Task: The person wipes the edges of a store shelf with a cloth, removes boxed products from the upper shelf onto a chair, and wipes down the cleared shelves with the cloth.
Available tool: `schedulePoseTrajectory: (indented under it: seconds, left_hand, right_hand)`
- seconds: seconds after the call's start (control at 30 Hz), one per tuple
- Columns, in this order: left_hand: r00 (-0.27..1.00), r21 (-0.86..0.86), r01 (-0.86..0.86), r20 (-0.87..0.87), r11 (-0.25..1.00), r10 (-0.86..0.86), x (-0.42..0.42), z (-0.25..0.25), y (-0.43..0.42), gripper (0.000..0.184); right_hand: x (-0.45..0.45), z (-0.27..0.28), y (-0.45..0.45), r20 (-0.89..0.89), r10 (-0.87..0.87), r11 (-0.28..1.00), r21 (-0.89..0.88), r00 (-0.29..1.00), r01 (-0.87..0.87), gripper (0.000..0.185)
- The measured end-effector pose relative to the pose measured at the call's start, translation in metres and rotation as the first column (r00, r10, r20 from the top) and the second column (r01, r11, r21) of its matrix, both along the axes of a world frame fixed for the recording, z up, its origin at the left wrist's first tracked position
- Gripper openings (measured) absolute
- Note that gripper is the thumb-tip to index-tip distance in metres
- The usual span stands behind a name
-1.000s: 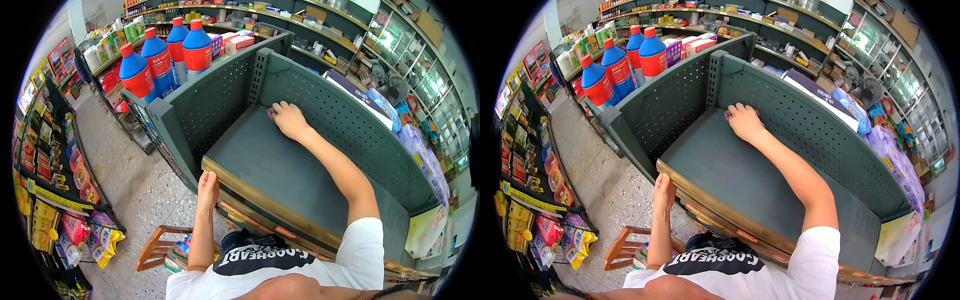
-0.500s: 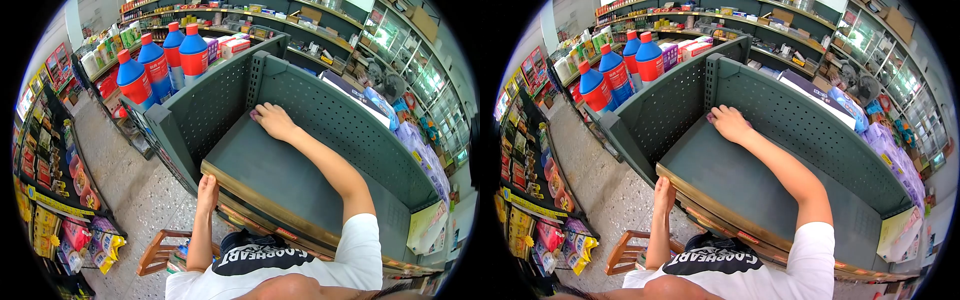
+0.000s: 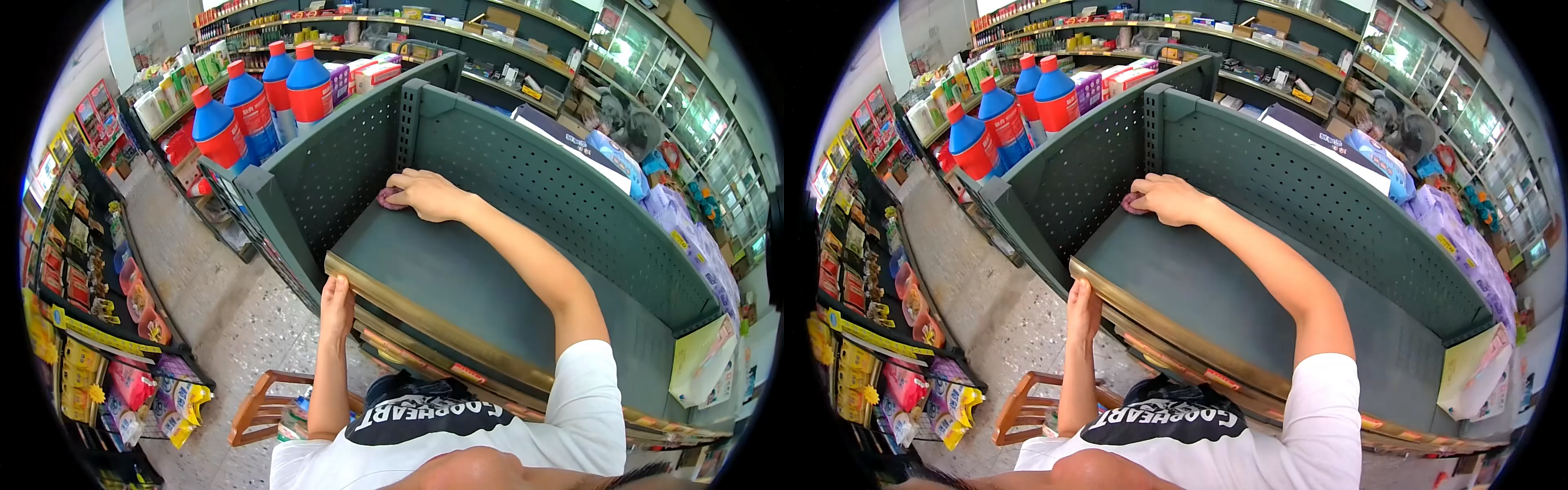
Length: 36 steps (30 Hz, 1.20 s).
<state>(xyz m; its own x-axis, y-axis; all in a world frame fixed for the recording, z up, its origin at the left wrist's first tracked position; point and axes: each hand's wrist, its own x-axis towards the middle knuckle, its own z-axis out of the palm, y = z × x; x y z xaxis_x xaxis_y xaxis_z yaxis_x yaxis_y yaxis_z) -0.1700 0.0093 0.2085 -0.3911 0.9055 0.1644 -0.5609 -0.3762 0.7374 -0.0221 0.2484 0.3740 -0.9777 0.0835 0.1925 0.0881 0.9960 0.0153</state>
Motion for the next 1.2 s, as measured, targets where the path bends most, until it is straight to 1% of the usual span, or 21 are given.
schedulePoseTrajectory:
  seconds: [0.1,0.13,0.2,0.23,0.3,0.33,0.37,0.43,0.47,0.53,0.63,0.67,0.77,0.87,0.9,0.93,0.97,1.03,1.1,1.17,1.2]
  left_hand:
    - [0.997,-0.064,-0.031,-0.069,0.997,0.026,-0.002,0.006,-0.003,0.047]
    - [0.996,-0.121,-0.042,-0.077,0.992,0.033,-0.004,0.01,-0.006,0.045]
    - [0.994,-0.23,-0.065,-0.097,0.971,0.044,-0.006,0.022,-0.014,0.04]
    - [0.97,-0.28,-0.198,-0.197,0.939,0.146,-0.002,0.033,-0.018,0.039]
    - [0.858,-0.329,-0.46,-0.402,0.825,0.318,0.006,0.053,-0.025,0.037]
    - [0.701,-0.152,-0.635,-0.525,0.757,0.483,0.012,0.059,-0.023,0.032]
    - [0.671,-0.083,-0.645,-0.537,0.76,0.511,0.019,0.068,-0.023,0.029]
    - [0.61,0.048,-0.656,-0.554,0.753,0.566,0.034,0.106,-0.028,0.025]
    - [0.583,0.06,-0.595,-0.654,0.802,0.481,0.036,0.12,-0.028,0.022]
    - [0.636,0.124,-0.38,-0.685,0.917,0.356,0.039,0.135,-0.008,0.027]
    - [0.786,0.042,-0.04,-0.615,0.998,0.057,0.066,0.177,0.014,0.044]
    - [0.83,0.04,0.055,-0.557,0.998,-0.023,0.074,0.183,0.023,0.04]
    - [0.846,0.051,0.256,-0.494,0.965,-0.198,0.081,0.184,0.04,0.027]
    - [0.82,-0.047,0.303,-0.496,0.952,-0.285,0.086,0.191,0.039,0.014]
    - [0.817,-0.096,0.295,-0.491,0.951,-0.303,0.089,0.196,0.037,0.01]
    - [0.821,-0.093,0.132,-0.548,0.987,-0.161,0.1,0.201,0.037,0.01]
    - [0.717,-0.055,-0.036,-0.697,0.998,-0.013,0.108,0.207,0.036,0.011]
    - [0.375,0.105,-0.337,-0.897,0.936,0.236,0.121,0.216,0.036,0.014]
    - [0.393,0.146,-0.425,-0.859,0.893,0.327,0.131,0.218,0.043,0.017]
    - [0.434,0.131,-0.457,-0.831,0.88,0.348,0.136,0.221,0.049,0.017]
    - [0.594,0.075,-0.374,-0.746,0.925,0.301,0.138,0.224,0.052,0.016]
  right_hand:
    - [0.011,0.015,-0.013,-0.159,-0.045,0.958,-0.286,0.986,-0.003,0.031]
    - [0.015,0.025,-0.016,-0.087,-0.126,0.788,-0.613,0.988,0.047,0.034]
    - [0.033,0.035,-0.022,-0.228,-0.124,0.72,-0.69,0.966,-0.071,0.032]
    - [0.042,0.04,-0.025,-0.299,-0.129,0.684,-0.717,0.946,-0.133,0.031]
    - [0.059,0.047,-0.039,-0.241,-0.267,0.362,-0.923,0.933,-0.135,0.033]
    - [0.066,0.049,-0.047,-0.214,-0.304,0.17,-0.971,0.928,-0.168,0.034]
    - [0.073,0.051,-0.052,-0.18,-0.334,-0.028,-0.979,0.925,-0.201,0.036]
    - [0.087,0.051,-0.062,-0.22,-0.325,-0.095,-0.96,0.92,-0.263,0.038]
    - [0.092,0.051,-0.066,-0.237,-0.318,-0.134,-0.947,0.918,-0.291,0.039]
    - [0.104,0.055,-0.076,-0.21,-0.298,-0.21,-0.937,0.931,-0.279,0.039]
    - [0.114,0.06,-0.092,-0.209,-0.272,-0.284,-0.915,0.939,-0.285,0.037]
    - [0.117,0.062,-0.096,-0.215,-0.267,-0.3,-0.908,0.939,-0.293,0.037]
    - [0.132,0.066,-0.11,-0.223,-0.308,-0.254,-0.918,0.925,-0.306,0.035]
    - [0.155,0.07,-0.113,-0.19,-0.371,-0.1,-0.965,0.909,-0.242,0.03]
    - [0.161,0.072,-0.11,-0.175,-0.381,0.031,-0.984,0.908,-0.176,0.028]
    - [0.167,0.074,-0.104,-0.16,-0.393,0.16,-0.982,0.905,-0.104,0.027]
    - [0.172,0.075,-0.102,-0.146,-0.406,0.283,-0.959,0.902,-0.028,0.026]
    - [0.178,0.081,-0.109,-0.259,-0.41,0.543,-0.84,0.875,0.006,0.022]
    - [0.179,0.082,-0.116,-0.355,-0.347,0.741,-0.672,0.868,0.021,0.024]
    - [0.173,0.074,-0.118,-0.465,-0.256,0.794,-0.601,0.847,-0.09,0.037]
    - [0.17,0.072,-0.122,-0.509,-0.245,0.83,-0.549,0.825,-0.093,0.038]
